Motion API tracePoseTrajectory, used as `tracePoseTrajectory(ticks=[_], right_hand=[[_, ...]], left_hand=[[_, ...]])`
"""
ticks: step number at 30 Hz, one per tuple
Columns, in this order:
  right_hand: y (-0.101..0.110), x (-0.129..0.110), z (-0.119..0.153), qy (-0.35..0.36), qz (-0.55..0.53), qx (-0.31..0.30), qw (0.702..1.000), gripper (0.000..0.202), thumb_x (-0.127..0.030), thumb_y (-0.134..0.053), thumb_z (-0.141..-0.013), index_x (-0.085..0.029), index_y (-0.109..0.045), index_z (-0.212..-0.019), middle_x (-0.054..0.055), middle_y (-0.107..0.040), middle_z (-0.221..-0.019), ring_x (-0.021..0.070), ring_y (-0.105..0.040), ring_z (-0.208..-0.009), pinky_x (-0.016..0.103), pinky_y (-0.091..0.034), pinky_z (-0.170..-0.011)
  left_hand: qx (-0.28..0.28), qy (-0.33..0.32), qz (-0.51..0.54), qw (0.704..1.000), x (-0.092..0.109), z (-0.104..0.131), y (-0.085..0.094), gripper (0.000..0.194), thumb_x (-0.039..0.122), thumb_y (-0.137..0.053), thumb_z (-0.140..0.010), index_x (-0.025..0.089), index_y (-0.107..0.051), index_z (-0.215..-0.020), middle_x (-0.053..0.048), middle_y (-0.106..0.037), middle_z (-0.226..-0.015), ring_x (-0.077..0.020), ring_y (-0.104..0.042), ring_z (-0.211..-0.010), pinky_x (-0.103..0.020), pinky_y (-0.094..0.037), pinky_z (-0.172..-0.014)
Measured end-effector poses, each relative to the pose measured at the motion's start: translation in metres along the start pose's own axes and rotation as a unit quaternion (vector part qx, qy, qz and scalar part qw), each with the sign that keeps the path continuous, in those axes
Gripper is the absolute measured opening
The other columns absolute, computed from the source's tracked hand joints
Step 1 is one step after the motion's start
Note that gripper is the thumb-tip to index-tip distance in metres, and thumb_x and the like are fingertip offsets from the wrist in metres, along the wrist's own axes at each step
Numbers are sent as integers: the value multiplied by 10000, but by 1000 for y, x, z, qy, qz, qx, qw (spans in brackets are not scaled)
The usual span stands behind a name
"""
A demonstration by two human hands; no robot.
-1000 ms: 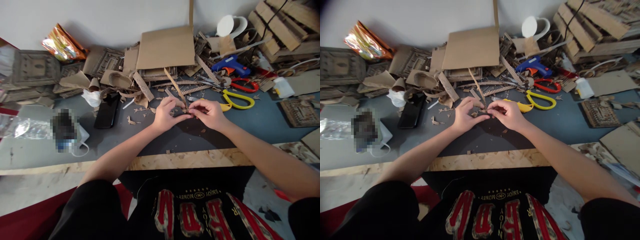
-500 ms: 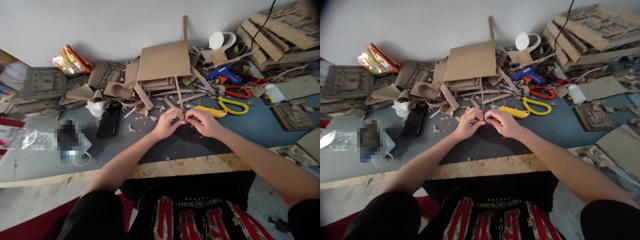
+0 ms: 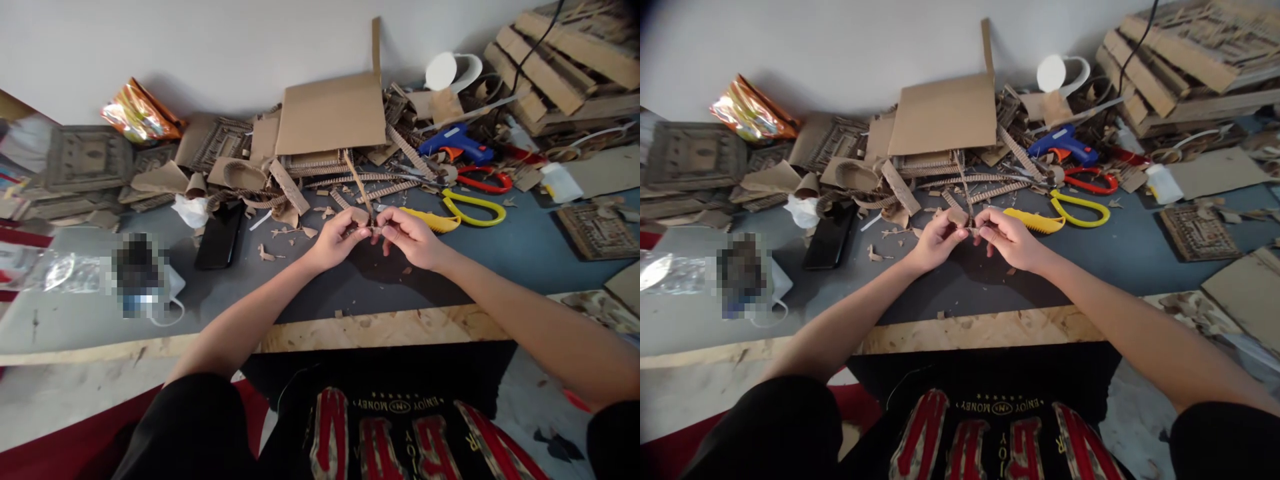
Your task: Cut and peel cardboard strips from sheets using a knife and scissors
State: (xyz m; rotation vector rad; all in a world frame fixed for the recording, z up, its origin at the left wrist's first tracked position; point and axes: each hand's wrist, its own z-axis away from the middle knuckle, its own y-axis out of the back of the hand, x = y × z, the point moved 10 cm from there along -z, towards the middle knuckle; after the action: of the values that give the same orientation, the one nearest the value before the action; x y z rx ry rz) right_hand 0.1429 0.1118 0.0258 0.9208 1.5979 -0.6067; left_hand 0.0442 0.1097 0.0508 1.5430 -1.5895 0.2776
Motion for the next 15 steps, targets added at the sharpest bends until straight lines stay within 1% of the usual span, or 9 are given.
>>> tracePoseTrajectory(ticks=[2,5,8,11,13,15], right_hand=[[4,0,1,1,16,14,1000,268,-468,-529,-935,-201,-510,-933,23,-554,-834,122,-594,-742,215,-529,-536],[12,-7,4,26,111,45,992,256,-416,-647,-869,-190,-572,-963,27,-608,-861,105,-584,-701,207,-511,-549],[18,-13,7,40,174,70,981,275,-374,-750,-782,-185,-643,-951,29,-664,-877,96,-583,-643,217,-505,-548],[23,-13,8,29,181,92,979,212,-362,-709,-819,-182,-696,-930,39,-699,-840,124,-628,-655,244,-533,-570],[26,-14,9,27,185,107,977,218,-346,-691,-829,-182,-713,-972,54,-720,-889,148,-664,-716,256,-555,-593],[27,-18,9,37,198,120,972,251,-315,-699,-808,-187,-717,-1022,66,-727,-977,162,-681,-773,257,-569,-600]], left_hand=[[10,0,-15,1000,1,1,2,325,466,-496,-958,186,-467,-796,-13,-561,-782,-105,-537,-720,-242,-470,-693],[39,-9,-69,997,9,3,6,271,405,-561,-939,176,-519,-799,-15,-609,-774,-98,-565,-710,-229,-477,-690],[29,-1,-71,997,13,5,5,208,338,-623,-907,166,-564,-804,-9,-637,-755,-82,-574,-663,-188,-472,-620],[22,23,-50,998,11,5,4,201,332,-634,-896,158,-582,-809,-12,-655,-755,-77,-587,-645,-170,-473,-578],[24,23,-62,997,11,5,4,207,341,-653,-884,157,-597,-808,-11,-666,-751,-73,-589,-627,-173,-481,-587],[20,12,-86,996,12,5,3,214,350,-661,-880,159,-612,-797,-16,-680,-758,-76,-603,-635,-175,-480,-583]])
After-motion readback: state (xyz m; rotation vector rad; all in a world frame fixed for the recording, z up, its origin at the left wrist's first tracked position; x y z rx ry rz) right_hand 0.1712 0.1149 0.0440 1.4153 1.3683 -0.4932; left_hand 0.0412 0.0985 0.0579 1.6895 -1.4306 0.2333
